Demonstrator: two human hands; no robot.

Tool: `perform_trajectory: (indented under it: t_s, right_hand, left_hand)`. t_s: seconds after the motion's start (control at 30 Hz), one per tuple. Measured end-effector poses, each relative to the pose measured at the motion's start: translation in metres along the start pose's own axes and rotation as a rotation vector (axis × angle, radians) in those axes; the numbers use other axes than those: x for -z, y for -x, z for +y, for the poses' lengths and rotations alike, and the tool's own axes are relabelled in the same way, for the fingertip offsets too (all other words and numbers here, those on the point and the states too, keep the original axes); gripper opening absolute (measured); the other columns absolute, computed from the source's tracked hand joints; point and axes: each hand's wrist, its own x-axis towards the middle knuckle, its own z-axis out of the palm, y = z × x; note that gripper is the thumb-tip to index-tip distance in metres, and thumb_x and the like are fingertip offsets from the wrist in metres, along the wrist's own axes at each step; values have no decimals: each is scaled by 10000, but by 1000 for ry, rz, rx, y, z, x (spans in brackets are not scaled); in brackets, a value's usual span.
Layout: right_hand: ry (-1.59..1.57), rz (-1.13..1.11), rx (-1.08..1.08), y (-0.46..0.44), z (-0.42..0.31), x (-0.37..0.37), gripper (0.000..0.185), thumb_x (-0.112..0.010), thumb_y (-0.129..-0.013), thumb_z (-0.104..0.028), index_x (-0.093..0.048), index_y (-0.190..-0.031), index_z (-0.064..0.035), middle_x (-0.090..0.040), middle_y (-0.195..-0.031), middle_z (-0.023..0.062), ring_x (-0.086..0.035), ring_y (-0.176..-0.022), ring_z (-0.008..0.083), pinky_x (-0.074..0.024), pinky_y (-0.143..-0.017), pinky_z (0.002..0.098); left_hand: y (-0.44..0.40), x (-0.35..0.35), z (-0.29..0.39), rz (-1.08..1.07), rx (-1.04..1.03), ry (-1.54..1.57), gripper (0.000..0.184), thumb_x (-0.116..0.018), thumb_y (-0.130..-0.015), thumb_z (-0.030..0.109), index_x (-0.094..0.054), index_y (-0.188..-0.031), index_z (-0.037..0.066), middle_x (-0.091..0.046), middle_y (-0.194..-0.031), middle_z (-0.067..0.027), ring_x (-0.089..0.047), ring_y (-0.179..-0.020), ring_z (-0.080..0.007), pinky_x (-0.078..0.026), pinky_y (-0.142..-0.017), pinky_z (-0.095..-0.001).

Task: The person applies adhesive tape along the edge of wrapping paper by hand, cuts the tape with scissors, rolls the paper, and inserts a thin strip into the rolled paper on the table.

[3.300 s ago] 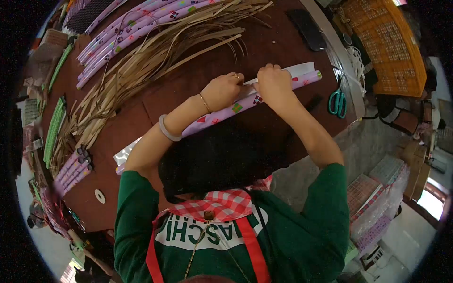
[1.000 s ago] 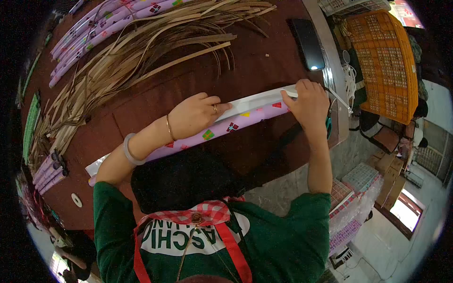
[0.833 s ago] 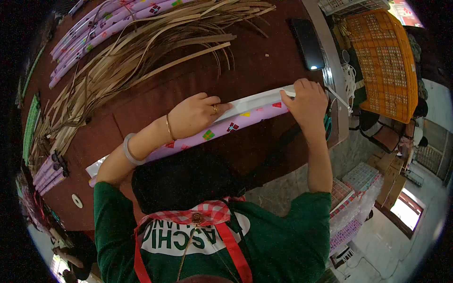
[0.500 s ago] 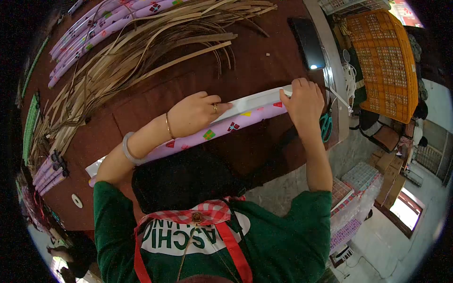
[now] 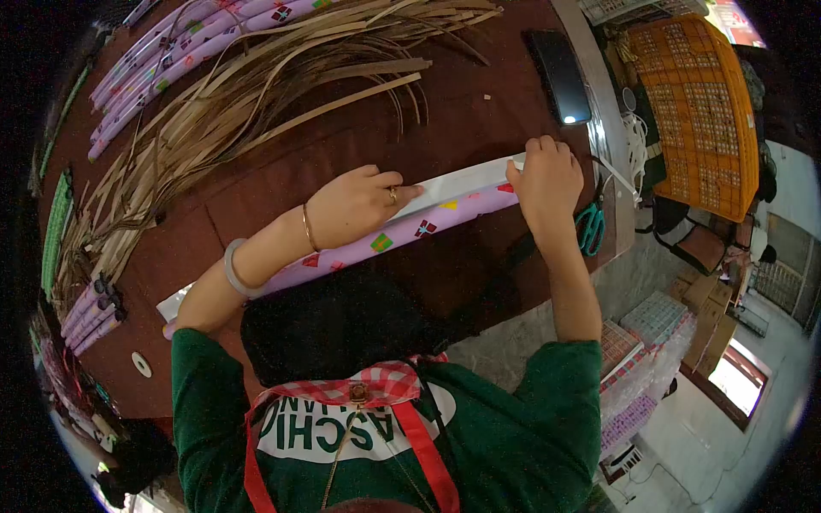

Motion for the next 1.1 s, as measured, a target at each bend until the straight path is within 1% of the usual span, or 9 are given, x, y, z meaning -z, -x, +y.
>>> perform_trajectory:
  t_s: [0.1,0.3,0.4,0.47,0.6,0.8,0.9,0.97,1.1]
  right_hand:
    - [14,-40,3,-2,0,2,262,-647,-686,-253,-591,-813,-31,-572,-849,85,-556,-846,262,-477,-699,373]
    - [16,-39,-10,-2,0,-1,262,-660,-680,-248,-592,-827,-42,-572,-844,73,-557,-837,249,-483,-692,365]
    - [21,-35,-20,-1,-2,0,256,-668,-675,-247,-591,-819,-49,-571,-837,67,-559,-833,242,-485,-688,361]
    - [-6,-25,-33,0,-2,0,246,-671,-670,-241,-592,-805,-51,-570,-836,63,-552,-837,231,-470,-713,356]
    - [-34,0,-39,2,-1,-3,242,-677,-658,-229,-591,-800,-54,-563,-832,56,-538,-845,219,-450,-740,348]
    - [-37,28,-58,3,0,-7,267,-684,-653,-246,-582,-820,-63,-556,-841,50,-546,-866,223,-472,-728,350]
    - [-22,36,-58,5,0,-7,282,-692,-641,-248,-579,-826,-68,-553,-850,49,-542,-868,222,-468,-734,343]
    - [-30,40,-64,5,0,-8,284,-695,-640,-246,-579,-829,-69,-553,-852,49,-541,-871,223,-466,-736,342]
    - [-50,46,-46,5,3,-10,302,-706,-636,-255,-576,-832,-66,-551,-854,52,-543,-873,225,-461,-740,343]
  left_hand:
    - [-2,2,-1,32,-28,16,224,-534,-734,114,-650,-908,35,-601,-1025,-6,-506,-824,-127,-404,-675,-238]
    - [-16,3,-7,77,-25,138,296,-536,-719,91,-613,-999,32,-613,-905,-23,-531,-820,-152,-426,-707,-255]
    - [-34,2,-4,10,77,174,311,-523,-728,71,-586,-1030,34,-613,-871,-37,-551,-846,-167,-446,-711,-280]
    - [-45,-3,-2,5,133,149,290,-518,-733,59,-575,-1016,34,-610,-862,-54,-568,-849,-186,-458,-702,-302]
    - [-55,-12,-1,9,55,127,234,-529,-733,72,-585,-956,29,-609,-844,-60,-581,-833,-198,-459,-699,-305]
    - [-70,-5,2,-135,40,52,190,-564,-713,121,-600,-888,56,-589,-860,-67,-562,-830,-196,-453,-696,-295]
    - [-88,-13,1,-48,51,39,161,-562,-717,129,-600,-862,69,-571,-890,-65,-541,-842,-193,-454,-704,-298]
    - [-99,-29,-1,164,14,48,151,-543,-736,135,-600,-856,64,-549,-915,-60,-527,-857,-191,-456,-709,-305]
    - [-111,-43,0,136,29,73,145,-517,-753,131,-597,-852,61,-528,-950,-58,-515,-870,-186,-457,-722,-311]
